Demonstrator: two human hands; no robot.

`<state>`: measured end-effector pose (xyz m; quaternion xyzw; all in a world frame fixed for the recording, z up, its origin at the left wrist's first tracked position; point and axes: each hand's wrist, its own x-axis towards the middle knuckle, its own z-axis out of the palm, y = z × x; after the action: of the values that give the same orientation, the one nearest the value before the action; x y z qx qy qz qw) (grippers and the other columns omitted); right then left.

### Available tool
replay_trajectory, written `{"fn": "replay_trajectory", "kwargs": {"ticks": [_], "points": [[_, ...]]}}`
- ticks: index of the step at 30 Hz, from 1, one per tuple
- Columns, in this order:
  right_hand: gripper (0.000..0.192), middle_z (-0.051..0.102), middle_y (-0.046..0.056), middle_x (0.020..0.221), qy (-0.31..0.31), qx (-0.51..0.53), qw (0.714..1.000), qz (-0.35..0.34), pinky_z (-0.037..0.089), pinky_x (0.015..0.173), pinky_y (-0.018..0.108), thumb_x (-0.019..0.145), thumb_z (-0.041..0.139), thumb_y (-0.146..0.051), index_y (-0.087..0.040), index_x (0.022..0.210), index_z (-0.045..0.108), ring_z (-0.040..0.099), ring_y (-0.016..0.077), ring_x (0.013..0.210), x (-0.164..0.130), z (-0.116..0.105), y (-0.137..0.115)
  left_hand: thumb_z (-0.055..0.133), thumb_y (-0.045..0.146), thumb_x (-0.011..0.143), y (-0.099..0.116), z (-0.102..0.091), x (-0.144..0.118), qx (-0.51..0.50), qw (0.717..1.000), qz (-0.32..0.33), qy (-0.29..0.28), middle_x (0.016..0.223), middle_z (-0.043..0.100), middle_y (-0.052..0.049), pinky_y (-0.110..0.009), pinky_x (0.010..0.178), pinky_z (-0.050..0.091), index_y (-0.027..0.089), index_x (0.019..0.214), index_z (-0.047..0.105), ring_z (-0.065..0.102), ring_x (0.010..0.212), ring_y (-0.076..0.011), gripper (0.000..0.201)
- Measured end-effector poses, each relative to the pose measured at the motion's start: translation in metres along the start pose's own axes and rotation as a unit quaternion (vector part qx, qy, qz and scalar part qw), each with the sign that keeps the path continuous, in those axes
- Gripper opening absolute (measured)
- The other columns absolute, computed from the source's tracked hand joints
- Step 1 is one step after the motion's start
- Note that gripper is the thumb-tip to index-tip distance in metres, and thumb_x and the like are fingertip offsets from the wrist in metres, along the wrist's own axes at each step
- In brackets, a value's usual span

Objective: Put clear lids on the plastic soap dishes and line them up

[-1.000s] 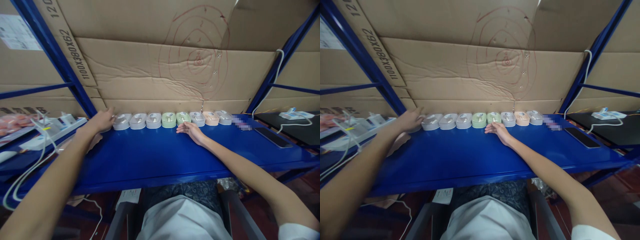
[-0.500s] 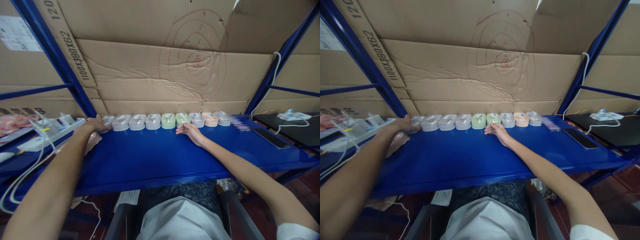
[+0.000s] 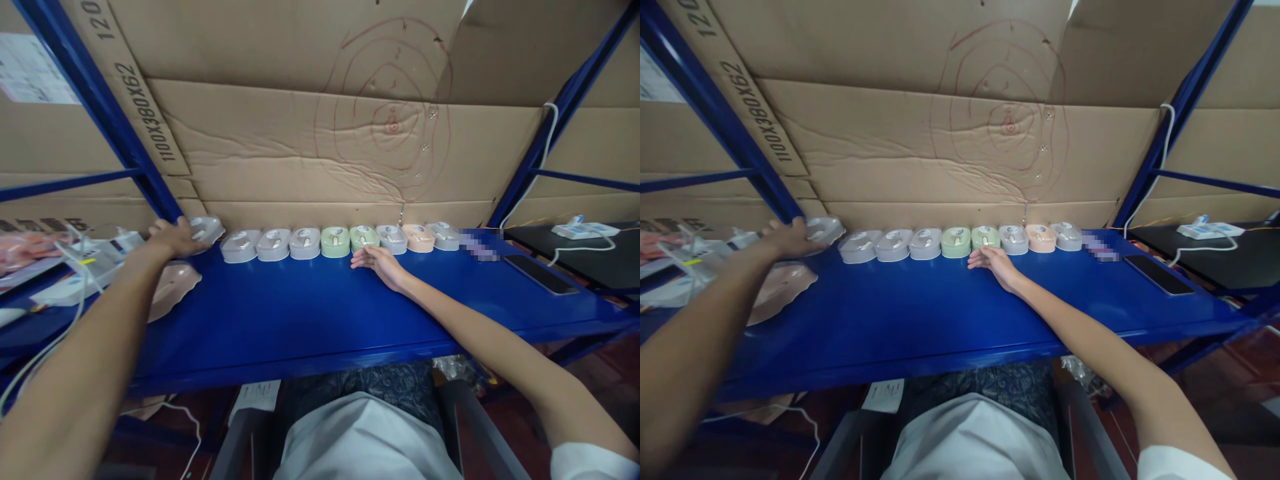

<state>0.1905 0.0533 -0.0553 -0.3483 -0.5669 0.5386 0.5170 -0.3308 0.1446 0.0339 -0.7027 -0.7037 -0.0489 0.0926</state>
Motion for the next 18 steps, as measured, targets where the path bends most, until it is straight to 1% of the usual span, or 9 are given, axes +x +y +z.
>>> {"fn": "replay_trajectory", "kwargs": {"ticks": [2, 3, 4, 6, 9, 11, 13, 15, 18], "points": [[0.043, 0.082, 0.011, 0.091, -0.002, 0.001, 1.000, -0.004, 0.057, 0.101, 0.047, 0.095, 0.069, -0.060, -0.018, 0.089, 0.077, 0.079, 0.0248, 0.086, 0.000, 0.000, 0.000, 0.062, 0.070, 0.093, 0.011, -0.015, -0.010, 0.010, 0.997, -0.070, 0.008, 0.151, 0.024, -0.056, -0.074, 0.098, 0.043, -0.017, 0.148, 0.027, 0.034, 0.139, -0.0721, 0.109], [0.043, 0.082, 0.011, 0.091, -0.002, 0.001, 1.000, -0.005, 0.057, 0.101, 0.047, 0.094, 0.070, -0.060, -0.018, 0.089, 0.077, 0.079, 0.0249, 0.086, 0.000, 0.000, 0.000, 0.063, 0.065, 0.095, 0.020, -0.023, -0.017, 0.013, 0.995, -0.103, 0.009, 0.157, 0.019, -0.052, -0.070, 0.103, 0.042, -0.012, 0.153, 0.024, 0.033, 0.143, -0.0685, 0.103], [0.043, 0.082, 0.011, 0.090, -0.002, 0.002, 1.000, -0.005, 0.057, 0.101, 0.047, 0.094, 0.070, -0.060, -0.018, 0.089, 0.077, 0.078, 0.0250, 0.086, 0.000, 0.000, 0.000, 0.065, 0.062, 0.095, 0.031, -0.032, -0.025, 0.015, 0.994, -0.107, 0.024, 0.160, 0.019, -0.048, -0.067, 0.106, 0.042, -0.008, 0.156, 0.021, 0.033, 0.145, -0.0651, 0.102], [0.042, 0.081, 0.011, 0.090, -0.001, 0.004, 1.000, -0.003, 0.057, 0.100, 0.046, 0.093, 0.070, -0.059, -0.018, 0.090, 0.077, 0.078, 0.0248, 0.086, -0.001, 0.001, -0.001, 0.069, 0.059, 0.094, 0.058, -0.050, -0.043, 0.020, 0.995, -0.075, 0.069, 0.158, 0.027, -0.044, -0.066, 0.109, 0.040, -0.006, 0.157, 0.022, 0.036, 0.144, -0.0620, 0.102], [0.037, 0.080, 0.011, 0.097, 0.010, 0.002, 1.000, -0.010, 0.058, 0.099, 0.044, 0.092, 0.073, -0.056, -0.019, 0.096, 0.075, 0.077, 0.0238, 0.090, -0.002, 0.003, -0.003, 0.062, 0.055, 0.098, 0.104, -0.066, -0.069, -0.018, 0.993, 0.038, 0.113, 0.151, 0.039, -0.034, -0.063, 0.113, 0.040, 0.001, 0.160, 0.026, 0.041, 0.143, -0.0554, 0.089], [0.036, 0.078, 0.009, 0.107, 0.032, -0.012, 0.999, -0.030, 0.058, 0.099, 0.042, 0.089, 0.076, -0.054, -0.022, 0.105, 0.072, 0.075, 0.0231, 0.098, -0.003, 0.005, -0.004, 0.064, 0.056, 0.096, 0.135, -0.068, -0.085, -0.091, 0.978, 0.167, 0.082, 0.150, 0.045, -0.026, -0.054, 0.117, 0.042, 0.009, 0.165, 0.024, 0.048, 0.141, -0.0452, 0.092], [0.041, 0.076, 0.009, 0.118, 0.051, -0.038, 0.996, -0.057, 0.057, 0.102, 0.041, 0.088, 0.078, -0.054, -0.025, 0.115, 0.069, 0.073, 0.0231, 0.108, -0.005, 0.006, -0.006, 0.066, 0.062, 0.092, 0.164, -0.063, -0.099, -0.155, 0.947, 0.278, 0.038, 0.153, 0.046, -0.018, -0.049, 0.120, 0.042, 0.022, 0.169, 0.020, 0.052, 0.138, -0.0389, 0.098], [0.049, 0.072, 0.009, 0.127, 0.048, -0.061, 0.993, -0.088, 0.054, 0.107, 0.043, 0.087, 0.078, -0.056, -0.028, 0.125, 0.065, 0.070, 0.0239, 0.116, -0.007, 0.007, -0.009, 0.067, 0.062, 0.092, 0.191, -0.053, -0.111, -0.191, 0.923, 0.334, -0.007, 0.157, 0.044, -0.015, -0.051, 0.119, 0.042, 0.031, 0.171, 0.016, 0.053, 0.140, -0.0384, 0.098], [0.062, 0.069, 0.011, 0.135, -0.001, -0.109, 0.984, -0.142, 0.050, 0.114, 0.047, 0.083, 0.082, -0.058, -0.029, 0.134, 0.061, 0.067, 0.0270, 0.125, -0.013, 0.008, -0.016, 0.075, 0.051, 0.089, 0.222, -0.037, -0.122, -0.225, 0.884, 0.407, -0.040, 0.163, 0.041, -0.013, -0.054, 0.122, 0.039, 0.037, 0.170, 0.019, 0.045, 0.149, -0.0403, 0.100]]}}
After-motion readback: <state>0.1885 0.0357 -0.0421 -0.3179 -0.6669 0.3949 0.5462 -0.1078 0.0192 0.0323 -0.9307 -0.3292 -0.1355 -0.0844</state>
